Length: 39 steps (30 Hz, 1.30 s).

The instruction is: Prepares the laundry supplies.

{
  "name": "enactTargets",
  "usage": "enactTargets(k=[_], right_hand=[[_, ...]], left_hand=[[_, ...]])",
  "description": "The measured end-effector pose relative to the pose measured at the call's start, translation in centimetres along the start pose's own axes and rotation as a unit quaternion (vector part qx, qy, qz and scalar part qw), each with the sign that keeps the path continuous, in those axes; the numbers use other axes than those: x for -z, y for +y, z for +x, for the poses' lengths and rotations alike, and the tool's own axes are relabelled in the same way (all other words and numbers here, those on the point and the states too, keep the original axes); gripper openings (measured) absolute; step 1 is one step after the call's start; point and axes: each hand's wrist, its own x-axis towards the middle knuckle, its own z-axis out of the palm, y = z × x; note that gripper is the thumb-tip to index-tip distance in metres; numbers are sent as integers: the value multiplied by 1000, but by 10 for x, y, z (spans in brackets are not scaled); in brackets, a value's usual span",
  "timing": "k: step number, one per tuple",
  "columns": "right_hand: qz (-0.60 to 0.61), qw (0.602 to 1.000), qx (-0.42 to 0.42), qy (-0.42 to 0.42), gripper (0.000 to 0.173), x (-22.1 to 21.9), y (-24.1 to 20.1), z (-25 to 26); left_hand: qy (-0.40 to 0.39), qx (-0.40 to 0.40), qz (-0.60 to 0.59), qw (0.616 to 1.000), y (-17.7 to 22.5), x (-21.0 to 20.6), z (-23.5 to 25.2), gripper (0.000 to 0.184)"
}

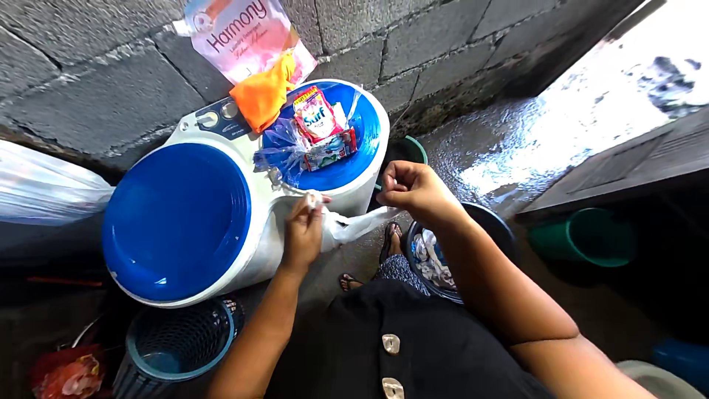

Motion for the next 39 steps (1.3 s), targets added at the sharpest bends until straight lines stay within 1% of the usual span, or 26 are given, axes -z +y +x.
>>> enactTargets(k=[3,5,6,7,8,10,12,14,15,16,18,19,20,21,24,25,26,29,30,31,32,34,35,37,38,39], right_hand=[[16,1000,-14,-2,17,12,16,-7],[27,999,-20,4,17,14,24,-9],[29,999,-22,4,17,14,27,-9],[29,999,-23,3,18,15,29,-10],[26,999,-25,-2,18,15,32,-11],[12,999,-33,-12,19,14,36,-14],[7,999,-47,-21,20,15,41,-18],[-7,998,-59,-20,20,20,51,-24],[-17,998,-66,-16,19,23,56,-27],[-28,997,-74,-8,19,26,61,-30],[-42,995,-87,16,19,32,71,-36],[-43,994,-92,28,19,34,76,-38],[-39,994,-97,37,20,34,80,-40],[-33,994,-100,43,20,34,84,-41],[-26,994,-94,49,22,29,90,-42],[-27,994,-93,50,23,28,91,-41],[-29,994,-93,48,22,26,93,-41],[-29,995,-88,32,21,25,97,-43],[-30,996,-81,20,21,26,97,-44],[-29,997,-72,7,20,28,96,-46],[-27,998,-62,-2,20,29,96,-47],[-35,998,-43,-14,20,34,95,-49],[-43,998,-39,-14,19,37,94,-49],[-63,997,-44,-7,20,44,95,-48],[-72,996,-50,-4,20,46,97,-47],[-79,995,-57,-1,20,47,100,-46]], left_hand=[[61,61,79,993,-20,18,-5,37],[67,97,130,985,-30,25,-9,38],[60,129,131,981,-32,27,-10,37],[51,171,105,978,-33,27,-12,37],[45,213,52,975,-34,26,-15,36],[50,277,-81,956,-37,22,-19,31],[76,321,-190,925,-37,15,-20,25],[93,352,-236,901,-38,11,-22,24],[88,359,-231,900,-39,10,-23,24],[76,357,-203,909,-42,11,-24,24],[38,317,-72,945,-52,17,-27,27],[25,298,-6,954,-57,21,-27,29],[23,295,18,955,-61,24,-27,29],[30,304,2,952,-64,25,-26,29],[68,343,-115,930,-68,23,-23,27],[79,343,-121,928,-70,21,-24,27],[86,332,-101,934,-74,20,-25,26],[92,251,38,963,-90,20,-31,26],[112,239,32,964,-92,20,-32,26],[143,243,-13,959,-92,19,-31,24],[175,260,-87,946,-90,17,-31,23],[211,290,-242,902,-81,15,-29,23],[224,301,-298,878,-76,14,-27,23],[229,320,-379,837,-65,17,-22,25],[223,326,-403,826,-59,18,-20,27],[207,326,-410,826,-52,20,-19,30]])
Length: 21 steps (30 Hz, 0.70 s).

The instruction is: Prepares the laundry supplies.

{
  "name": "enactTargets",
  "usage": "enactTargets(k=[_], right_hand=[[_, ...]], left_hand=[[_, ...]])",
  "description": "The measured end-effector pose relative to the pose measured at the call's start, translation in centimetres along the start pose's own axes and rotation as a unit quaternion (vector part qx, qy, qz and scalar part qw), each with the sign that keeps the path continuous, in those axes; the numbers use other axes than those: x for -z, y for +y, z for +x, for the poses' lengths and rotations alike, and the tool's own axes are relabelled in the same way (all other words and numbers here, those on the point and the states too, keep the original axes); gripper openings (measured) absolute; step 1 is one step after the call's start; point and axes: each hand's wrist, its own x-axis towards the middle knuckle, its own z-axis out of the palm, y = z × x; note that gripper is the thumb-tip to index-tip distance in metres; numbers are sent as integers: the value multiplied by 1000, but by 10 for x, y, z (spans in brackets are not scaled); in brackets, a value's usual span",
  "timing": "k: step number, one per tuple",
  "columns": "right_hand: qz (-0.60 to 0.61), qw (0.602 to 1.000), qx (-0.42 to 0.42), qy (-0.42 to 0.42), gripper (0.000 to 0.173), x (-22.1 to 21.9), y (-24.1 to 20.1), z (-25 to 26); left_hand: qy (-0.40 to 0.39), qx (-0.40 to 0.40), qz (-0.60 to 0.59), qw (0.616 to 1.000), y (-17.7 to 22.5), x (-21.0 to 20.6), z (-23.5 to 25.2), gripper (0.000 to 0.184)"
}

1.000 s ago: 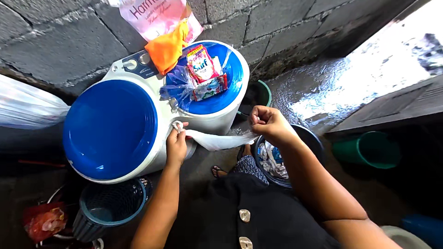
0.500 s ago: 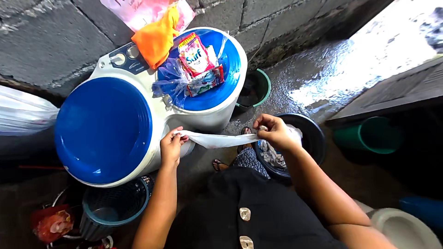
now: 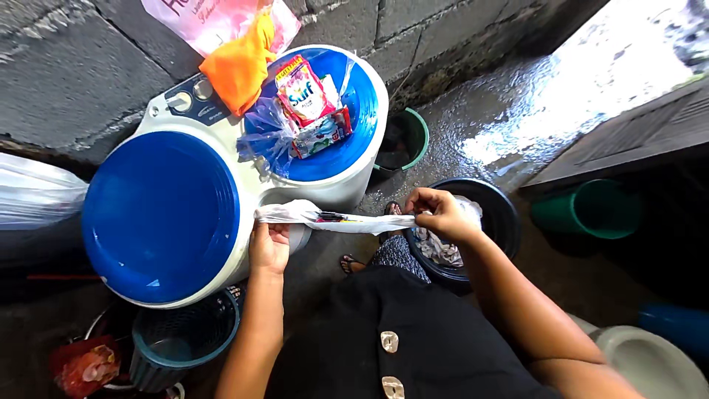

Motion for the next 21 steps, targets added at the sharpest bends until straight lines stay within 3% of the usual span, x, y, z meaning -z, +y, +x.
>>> enactTargets(k=[2,6,10,13,16,18,21], right_hand=[[-12,1000,-19,0,19,0,5,2],[-64,997,-34,-36,18,-3,10,7],[-238,965,2,-107,20,-12,2,22],[-317,940,34,-121,17,-48,-18,34],[-242,945,100,-195,15,-101,-20,53],[-236,918,8,-319,12,-133,-4,67],[-349,806,-179,-444,32,-163,38,77]], left_hand=[[-58,-5,84,995,10,-4,-9,29],[-200,-38,265,943,23,-16,-20,24],[-295,-90,358,881,24,-33,-24,26],[-314,-85,383,865,20,-45,-30,20],[-336,-71,390,854,22,-49,-37,16],[-348,-74,383,853,27,-48,-44,14],[-348,-92,380,852,36,-40,-53,16]])
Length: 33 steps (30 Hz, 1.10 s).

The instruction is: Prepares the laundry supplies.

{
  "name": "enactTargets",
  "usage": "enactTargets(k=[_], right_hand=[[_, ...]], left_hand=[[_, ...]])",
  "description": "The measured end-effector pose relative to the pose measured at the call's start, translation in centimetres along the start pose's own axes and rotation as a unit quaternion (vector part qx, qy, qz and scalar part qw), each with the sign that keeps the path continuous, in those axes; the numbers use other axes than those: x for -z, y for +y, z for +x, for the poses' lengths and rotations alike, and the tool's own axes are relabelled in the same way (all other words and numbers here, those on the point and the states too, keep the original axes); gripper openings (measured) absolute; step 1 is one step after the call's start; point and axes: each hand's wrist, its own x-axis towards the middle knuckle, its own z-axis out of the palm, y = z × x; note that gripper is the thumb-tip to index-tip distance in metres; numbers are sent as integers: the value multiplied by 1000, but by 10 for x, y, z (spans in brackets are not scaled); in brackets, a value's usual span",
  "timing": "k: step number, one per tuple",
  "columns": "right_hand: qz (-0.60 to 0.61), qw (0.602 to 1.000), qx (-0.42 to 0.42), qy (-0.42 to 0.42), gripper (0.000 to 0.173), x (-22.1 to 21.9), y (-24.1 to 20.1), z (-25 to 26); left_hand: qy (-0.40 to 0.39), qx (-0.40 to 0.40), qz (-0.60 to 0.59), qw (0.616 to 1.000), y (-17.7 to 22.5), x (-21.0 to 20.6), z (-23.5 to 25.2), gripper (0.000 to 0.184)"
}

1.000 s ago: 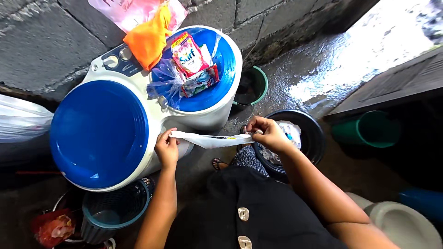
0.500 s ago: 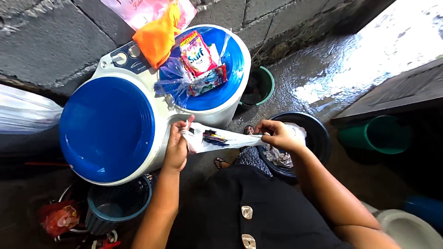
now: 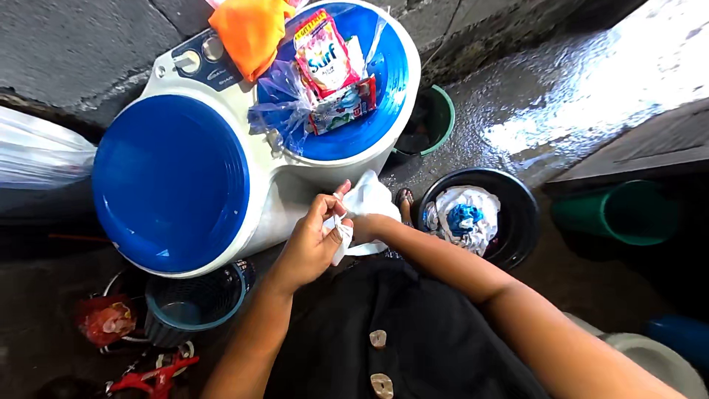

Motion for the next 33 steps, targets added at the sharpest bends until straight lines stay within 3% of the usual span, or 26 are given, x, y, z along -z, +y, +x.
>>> enactTargets(k=[3,6,10,18,22,29,33], right_hand=[[-18,993,-104,-58,35,-1,4,-2],[51,987,-152,2,38,-15,46,2],[68,984,-164,29,48,-28,73,6],[164,972,-158,64,39,-22,38,0],[226,948,-199,100,45,-38,56,19],[158,958,-230,63,44,-29,39,-3],[143,970,-163,114,41,-47,42,-5]], left_hand=[[28,3,5,1000,-7,3,-14,17],[37,-14,-27,999,-15,6,-24,13],[-3,-4,-21,1000,-19,6,-32,15],[-12,-19,-31,999,-17,12,-26,14],[-28,-22,-33,999,-14,8,-21,15],[-24,-24,-7,999,-10,2,-21,14],[33,-14,36,999,-17,6,-15,12]])
